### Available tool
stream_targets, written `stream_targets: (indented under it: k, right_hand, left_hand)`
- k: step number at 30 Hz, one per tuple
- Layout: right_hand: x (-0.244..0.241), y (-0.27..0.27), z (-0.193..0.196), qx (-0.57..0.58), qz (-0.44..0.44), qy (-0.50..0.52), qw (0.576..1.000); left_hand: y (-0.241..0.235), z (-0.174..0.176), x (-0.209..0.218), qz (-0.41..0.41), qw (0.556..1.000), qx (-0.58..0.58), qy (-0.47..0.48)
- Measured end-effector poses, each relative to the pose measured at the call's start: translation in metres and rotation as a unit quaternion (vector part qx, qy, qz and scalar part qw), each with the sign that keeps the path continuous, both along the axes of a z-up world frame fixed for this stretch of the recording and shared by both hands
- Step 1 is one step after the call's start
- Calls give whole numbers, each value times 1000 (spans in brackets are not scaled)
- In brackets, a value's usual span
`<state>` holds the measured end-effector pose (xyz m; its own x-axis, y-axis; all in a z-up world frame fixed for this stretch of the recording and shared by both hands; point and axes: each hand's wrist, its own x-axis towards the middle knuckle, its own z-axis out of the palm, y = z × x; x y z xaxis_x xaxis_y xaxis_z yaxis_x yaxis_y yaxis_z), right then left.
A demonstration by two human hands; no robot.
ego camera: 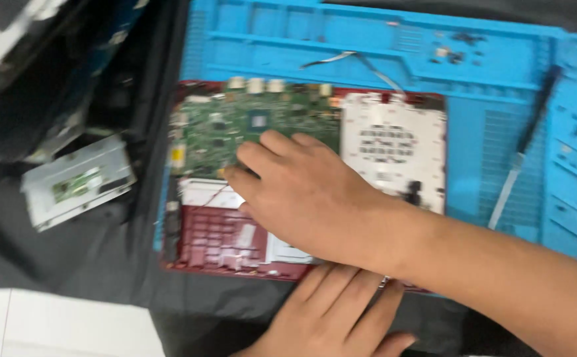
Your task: The person assembles a laptop by connecting internal cables, installing a hard drive, and securing the battery. They use a screwdriver to fasten screws and ensure components are properly seated within the red laptop chassis.
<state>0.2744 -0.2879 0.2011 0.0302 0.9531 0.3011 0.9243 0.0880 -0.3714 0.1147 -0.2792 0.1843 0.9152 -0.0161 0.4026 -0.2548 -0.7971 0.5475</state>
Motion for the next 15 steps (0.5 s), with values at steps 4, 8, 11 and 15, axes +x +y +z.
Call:
stream_targets:
  k: [4,8,11,15]
  right_hand:
    - [-13,24,-6,-5,2,-35,999]
    - [-20,31,-13,9,-11,34,999]
    - [-24,33,-10,35,-13,35,999]
    - [-30,35,-11,29,-9,32,999]
  left_hand:
    - [64,-12,-50,73,992,85,52]
    - [123,4,-66,263,953,148,26]
    - [136,1,-68,285,947,145,42]
    - [140,-6,-75,260,958,105,52]
